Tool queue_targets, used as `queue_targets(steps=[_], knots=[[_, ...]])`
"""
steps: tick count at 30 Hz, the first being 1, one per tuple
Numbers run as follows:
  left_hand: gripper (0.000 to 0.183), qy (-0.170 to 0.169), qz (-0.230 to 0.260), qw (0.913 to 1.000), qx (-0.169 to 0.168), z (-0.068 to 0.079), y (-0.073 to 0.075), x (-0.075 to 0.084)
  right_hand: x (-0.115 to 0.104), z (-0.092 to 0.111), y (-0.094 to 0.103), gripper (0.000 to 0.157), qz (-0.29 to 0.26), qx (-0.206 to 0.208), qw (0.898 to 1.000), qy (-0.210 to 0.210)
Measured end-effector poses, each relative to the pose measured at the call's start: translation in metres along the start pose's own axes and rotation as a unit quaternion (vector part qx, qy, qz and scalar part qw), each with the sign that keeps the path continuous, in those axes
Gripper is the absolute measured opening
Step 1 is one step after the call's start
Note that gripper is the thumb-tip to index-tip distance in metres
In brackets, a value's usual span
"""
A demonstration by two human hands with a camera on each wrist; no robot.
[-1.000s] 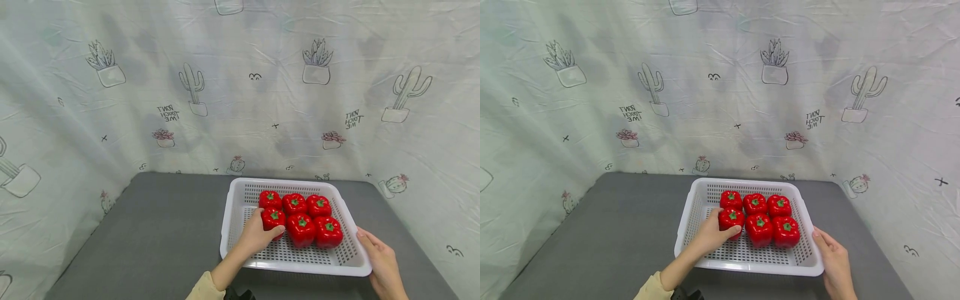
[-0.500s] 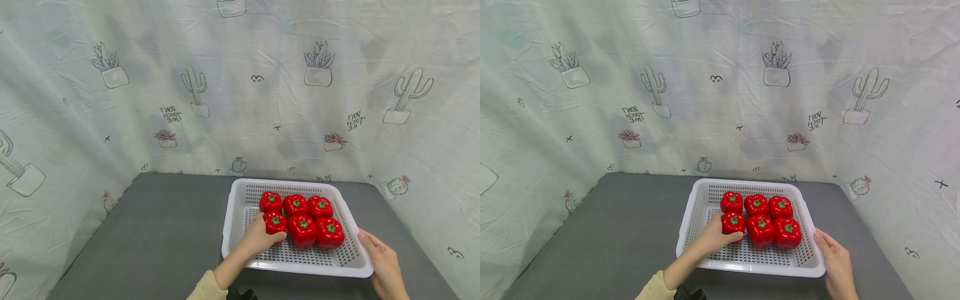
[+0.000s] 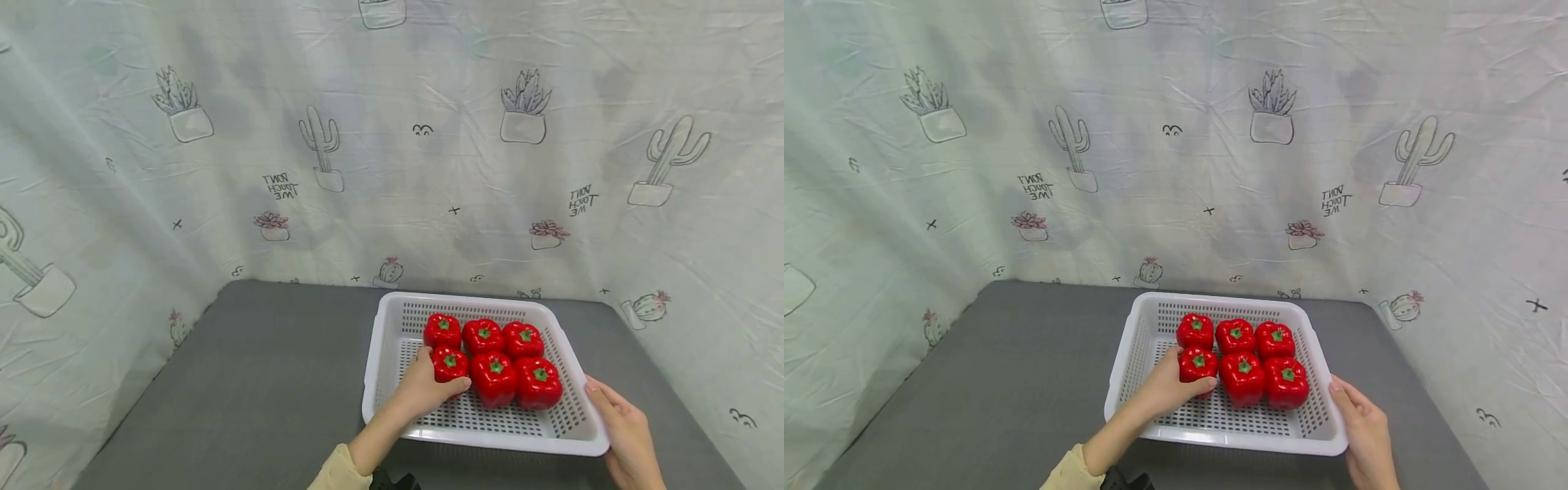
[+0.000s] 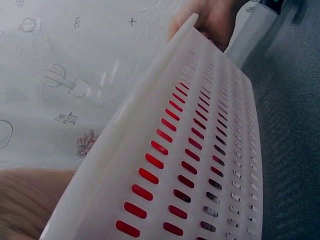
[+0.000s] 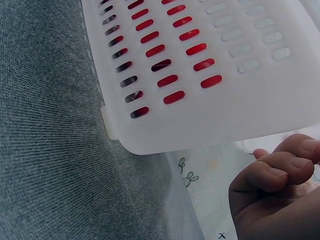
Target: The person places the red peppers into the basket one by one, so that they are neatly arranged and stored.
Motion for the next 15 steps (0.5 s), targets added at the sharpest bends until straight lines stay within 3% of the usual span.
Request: queue_targets(steps=[6,15], knots=[[0.092,-0.003,-0.001,1.0000,0.003,0.0009,-0.0010,-0.0007,0.0012,0.0014,0.0010,0.016,0.015,0.004,1.000,-0.009],[0.095,-0.007,0.009,0.9998,0.015,-0.0018,-0.0002,0.0000,0.0004,-0.0006,-0.0004,0.006,0.013,0.013,1.000,-0.013]])
Point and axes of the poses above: each hand's wrist, its own z-axis away from the middle knuckle, its own y-axis out of the back of the hand, x = y × z, the point moved 1 cm from there along -z, towards the middle knuckle, and after that the axes turned 2 degrees about -x, right-handed, at the moved point
